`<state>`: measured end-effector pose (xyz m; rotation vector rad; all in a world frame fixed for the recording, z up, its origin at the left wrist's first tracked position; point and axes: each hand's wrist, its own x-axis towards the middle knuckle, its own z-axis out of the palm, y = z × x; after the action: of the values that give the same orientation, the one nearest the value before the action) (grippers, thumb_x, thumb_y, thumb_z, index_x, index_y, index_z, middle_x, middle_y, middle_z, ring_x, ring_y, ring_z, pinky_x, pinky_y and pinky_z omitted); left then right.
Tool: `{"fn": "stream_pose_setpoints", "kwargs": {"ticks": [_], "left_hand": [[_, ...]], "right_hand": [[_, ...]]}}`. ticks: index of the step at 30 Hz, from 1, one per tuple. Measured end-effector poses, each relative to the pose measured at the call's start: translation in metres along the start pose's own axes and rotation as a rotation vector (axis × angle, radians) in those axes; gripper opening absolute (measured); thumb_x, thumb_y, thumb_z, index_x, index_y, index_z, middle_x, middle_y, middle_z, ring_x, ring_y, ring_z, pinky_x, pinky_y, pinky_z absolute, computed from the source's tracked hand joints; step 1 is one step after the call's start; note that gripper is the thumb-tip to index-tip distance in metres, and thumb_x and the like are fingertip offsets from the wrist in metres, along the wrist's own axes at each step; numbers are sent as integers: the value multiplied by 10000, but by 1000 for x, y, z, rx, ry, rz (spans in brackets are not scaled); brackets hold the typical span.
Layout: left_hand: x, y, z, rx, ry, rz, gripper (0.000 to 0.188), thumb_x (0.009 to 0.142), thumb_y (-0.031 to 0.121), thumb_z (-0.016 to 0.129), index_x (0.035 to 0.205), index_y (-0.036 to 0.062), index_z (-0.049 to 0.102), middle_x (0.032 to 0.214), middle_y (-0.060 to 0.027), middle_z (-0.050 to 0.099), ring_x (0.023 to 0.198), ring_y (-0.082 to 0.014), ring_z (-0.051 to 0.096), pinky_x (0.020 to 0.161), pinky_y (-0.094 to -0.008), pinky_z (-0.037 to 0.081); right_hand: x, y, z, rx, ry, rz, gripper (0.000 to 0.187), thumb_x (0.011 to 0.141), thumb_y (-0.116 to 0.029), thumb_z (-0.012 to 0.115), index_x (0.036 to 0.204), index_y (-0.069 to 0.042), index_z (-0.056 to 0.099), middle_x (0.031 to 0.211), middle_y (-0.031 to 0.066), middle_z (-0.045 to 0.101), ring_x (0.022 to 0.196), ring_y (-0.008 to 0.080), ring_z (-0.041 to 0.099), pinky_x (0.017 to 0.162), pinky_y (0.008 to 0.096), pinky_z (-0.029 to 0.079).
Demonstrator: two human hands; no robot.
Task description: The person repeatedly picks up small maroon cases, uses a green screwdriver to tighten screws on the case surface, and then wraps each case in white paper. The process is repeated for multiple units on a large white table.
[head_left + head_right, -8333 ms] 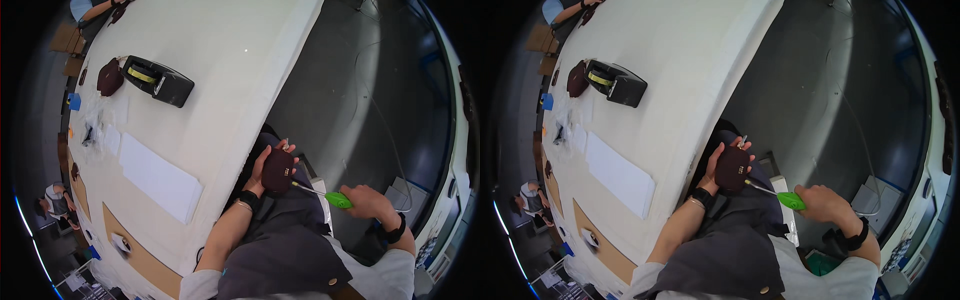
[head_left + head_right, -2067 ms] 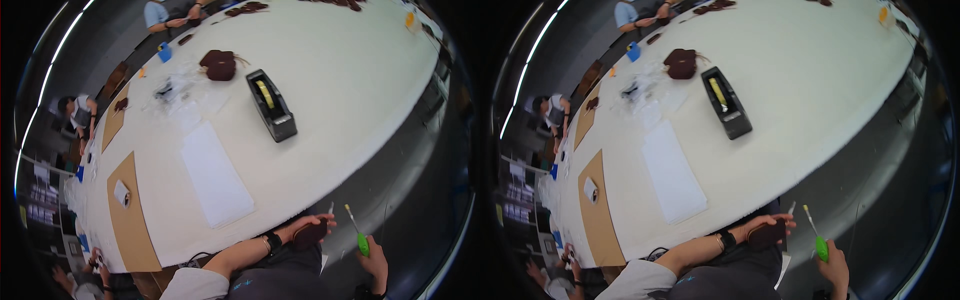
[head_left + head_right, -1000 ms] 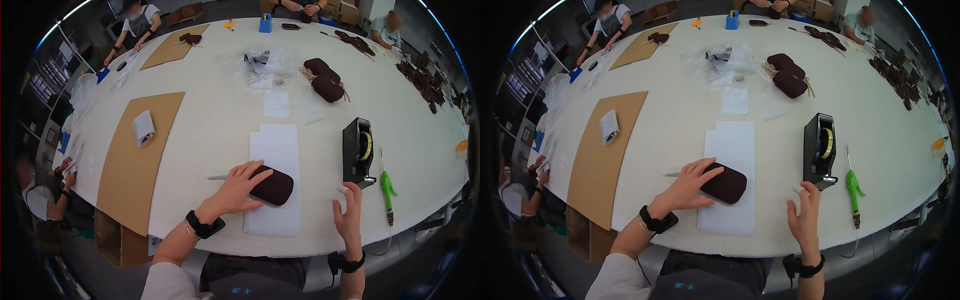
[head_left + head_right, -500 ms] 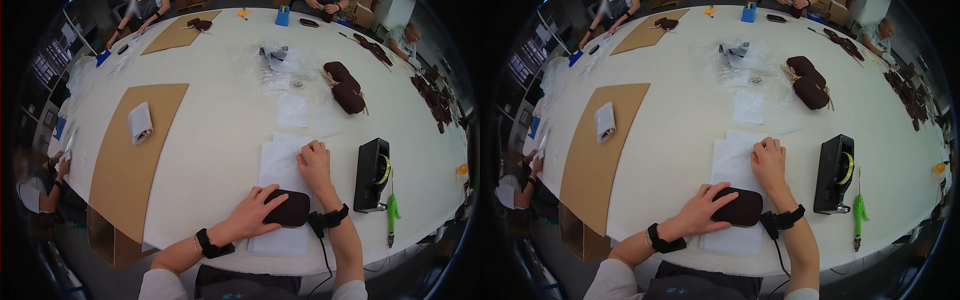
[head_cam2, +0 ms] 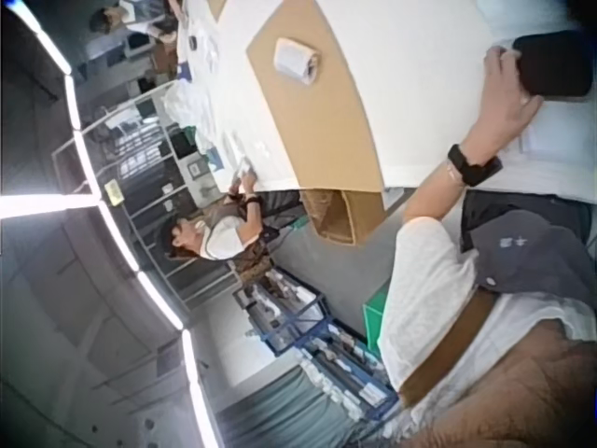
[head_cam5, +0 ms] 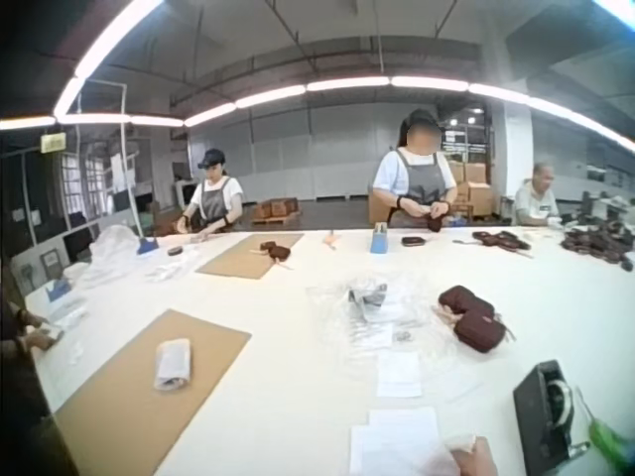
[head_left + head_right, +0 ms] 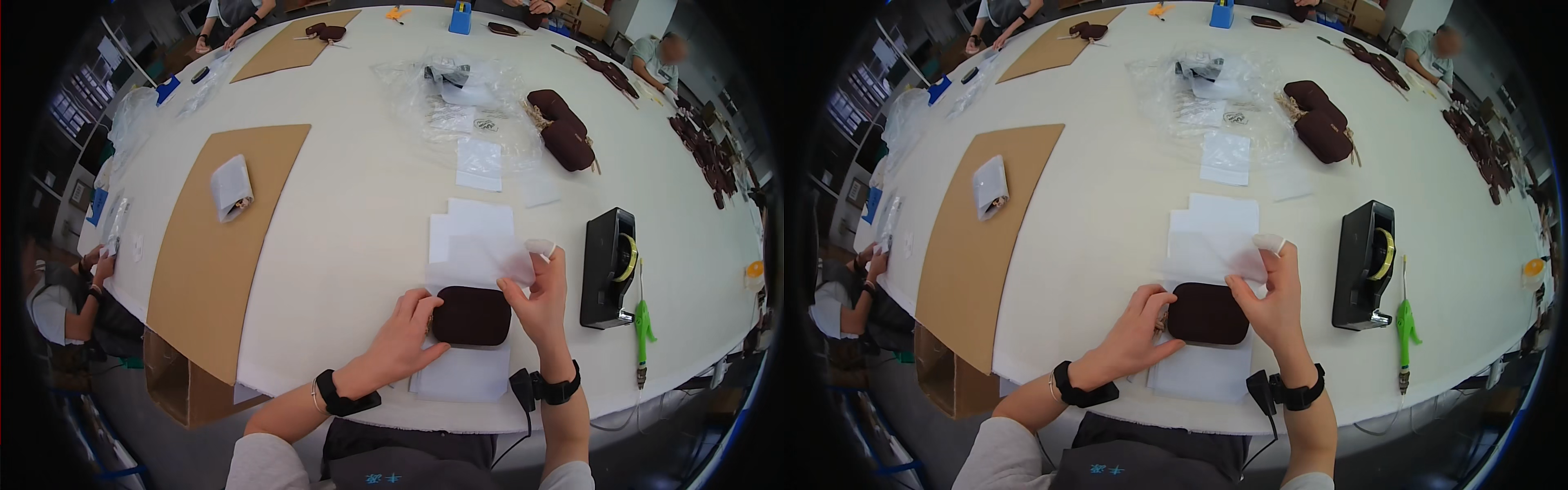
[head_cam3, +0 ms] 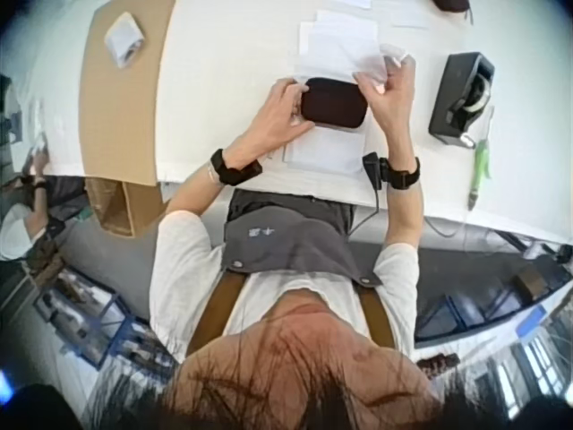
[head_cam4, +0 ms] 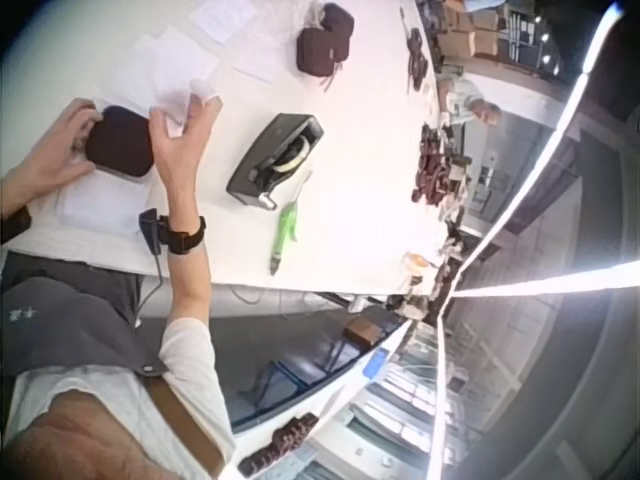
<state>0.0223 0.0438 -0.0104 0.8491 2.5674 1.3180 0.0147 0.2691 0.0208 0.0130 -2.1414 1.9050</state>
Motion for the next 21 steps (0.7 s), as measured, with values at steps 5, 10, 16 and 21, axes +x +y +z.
{"fn": "stream_pose_setpoints", "kwargs": {"ticks": [5, 10, 16, 21], "left_hand": [[-16, -9, 0, 64, -13, -40, 353, 797, 62, 703, 1082, -1, 504, 1025, -152, 523, 943, -309, 554, 791, -372, 501], [-20, -14, 5, 34, 41, -15, 195, 809, 18, 661, 948, -9, 525, 883, -122, 544, 737, -261, 580, 675, -345, 508], [-7, -19, 3, 18, 82, -5, 116, 809, -2, 633, 891, 1, 550, 835, -101, 549, 653, -221, 553, 605, -316, 470], [2, -20, 1, -2, 111, -6, 122, 797, -2, 637, 891, 3, 561, 825, -89, 554, 620, -208, 536, 591, -310, 461]], "right_hand": [[-53, 8, -24, -472, -169, -196, 448, 700, 68, 689, 1112, -71, 578, 970, 39, 630, 919, 216, 570, 835, 347, 426], [-82, 5, -23, -779, -337, -435, 275, 651, 18, 708, 887, -101, 634, 958, 13, 610, 942, 230, 545, 883, 400, 364], [-98, 15, -22, -809, -359, -462, 224, 663, 8, 701, 834, -109, 615, 986, 8, 602, 969, 226, 542, 889, 415, 362], [-106, 15, -16, -770, -391, -442, 214, 674, 3, 695, 835, -113, 615, 1001, 5, 597, 989, 221, 535, 898, 425, 356]]}}
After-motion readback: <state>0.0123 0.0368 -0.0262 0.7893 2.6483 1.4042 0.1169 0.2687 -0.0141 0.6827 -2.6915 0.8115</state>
